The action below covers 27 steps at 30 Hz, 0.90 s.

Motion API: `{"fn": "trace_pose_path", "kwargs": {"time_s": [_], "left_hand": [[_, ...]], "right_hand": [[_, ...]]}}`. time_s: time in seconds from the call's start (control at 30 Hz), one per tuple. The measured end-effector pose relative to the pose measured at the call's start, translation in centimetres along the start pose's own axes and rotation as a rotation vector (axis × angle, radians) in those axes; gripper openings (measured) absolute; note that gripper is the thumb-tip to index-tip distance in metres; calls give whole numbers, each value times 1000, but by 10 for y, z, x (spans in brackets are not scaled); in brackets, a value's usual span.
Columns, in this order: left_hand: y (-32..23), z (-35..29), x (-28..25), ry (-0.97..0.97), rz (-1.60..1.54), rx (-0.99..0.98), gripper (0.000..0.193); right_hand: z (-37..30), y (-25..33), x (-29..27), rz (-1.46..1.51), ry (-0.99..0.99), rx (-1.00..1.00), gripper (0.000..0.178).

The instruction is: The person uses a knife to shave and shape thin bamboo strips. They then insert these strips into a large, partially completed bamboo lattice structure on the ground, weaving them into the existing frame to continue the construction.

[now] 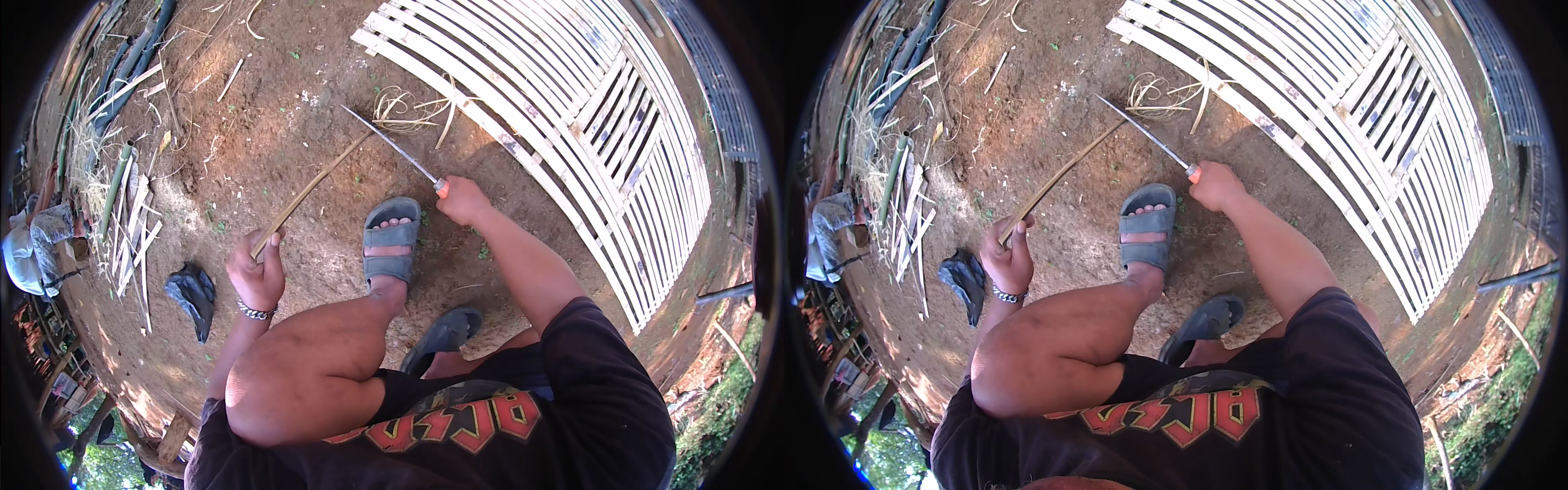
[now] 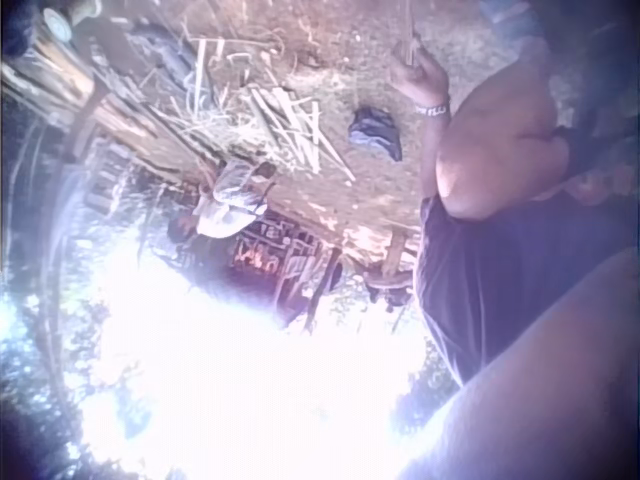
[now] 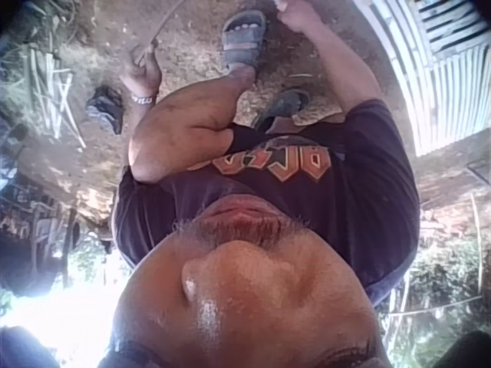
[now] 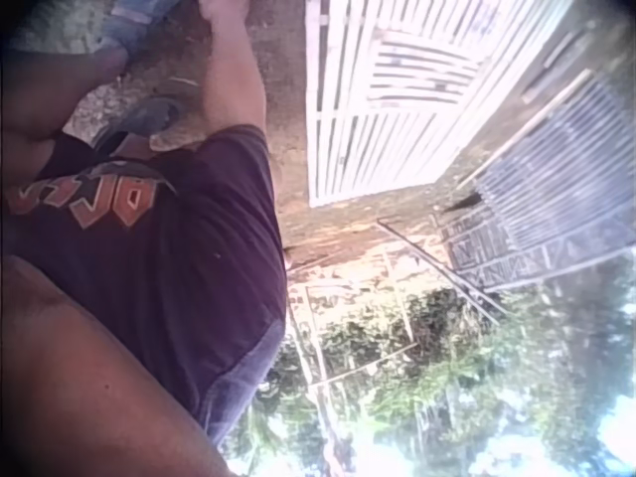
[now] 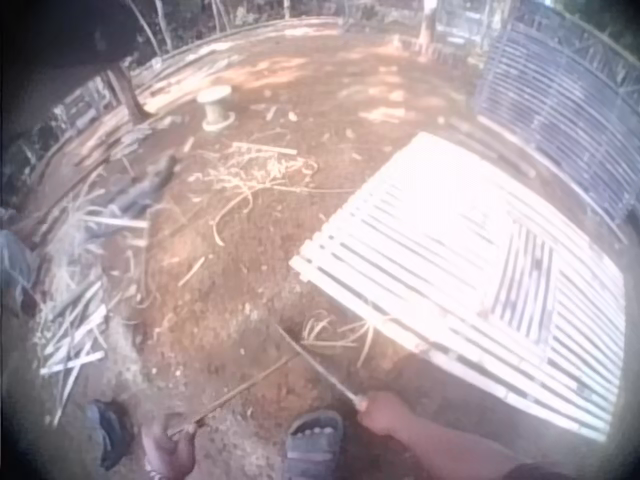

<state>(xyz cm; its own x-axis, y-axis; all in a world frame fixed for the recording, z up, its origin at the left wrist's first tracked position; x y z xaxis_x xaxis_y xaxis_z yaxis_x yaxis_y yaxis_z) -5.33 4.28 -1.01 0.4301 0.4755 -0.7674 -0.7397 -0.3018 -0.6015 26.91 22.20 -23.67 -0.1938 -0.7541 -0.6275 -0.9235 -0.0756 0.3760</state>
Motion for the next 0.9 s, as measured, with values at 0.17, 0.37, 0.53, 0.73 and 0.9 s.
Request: {"fn": "trace_pose_path", "kwargs": {"time_s": [0.17, 0.37, 0.53, 0.73, 0.9], "left_hand": [[0, -13, 2, 21, 80, 173, 16], [-11, -11, 4, 9, 72, 222, 16], [-12, -12, 8, 25, 52, 160, 16], [-15, -10, 8, 22, 75, 174, 18], [-13, -9, 10, -1, 31, 193, 18]], "right_hand": [[-48, 56, -6, -62, 16, -125, 38], [-61, 84, -4, -50, -26, -245, 35], [-38, 63, -9, -82, -21, -160, 32], [-48, 69, -12, -106, -49, -208, 31], [-17, 30, -15, -109, -50, -74, 34]]}}
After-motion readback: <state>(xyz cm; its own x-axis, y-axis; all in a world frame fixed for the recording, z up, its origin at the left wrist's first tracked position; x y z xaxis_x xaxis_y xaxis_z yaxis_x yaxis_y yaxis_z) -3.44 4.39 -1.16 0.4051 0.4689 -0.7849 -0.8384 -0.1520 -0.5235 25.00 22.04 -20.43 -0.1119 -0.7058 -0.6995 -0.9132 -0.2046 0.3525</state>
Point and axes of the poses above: each hand's wrist, its own z-axis towards the middle knuckle, its own x-axis out of the palm, y = z × x, the point moved 9 cm from there along z, towards the middle knuckle, and after that the axes turned 5 degrees about -y, right-handed, at the moved point
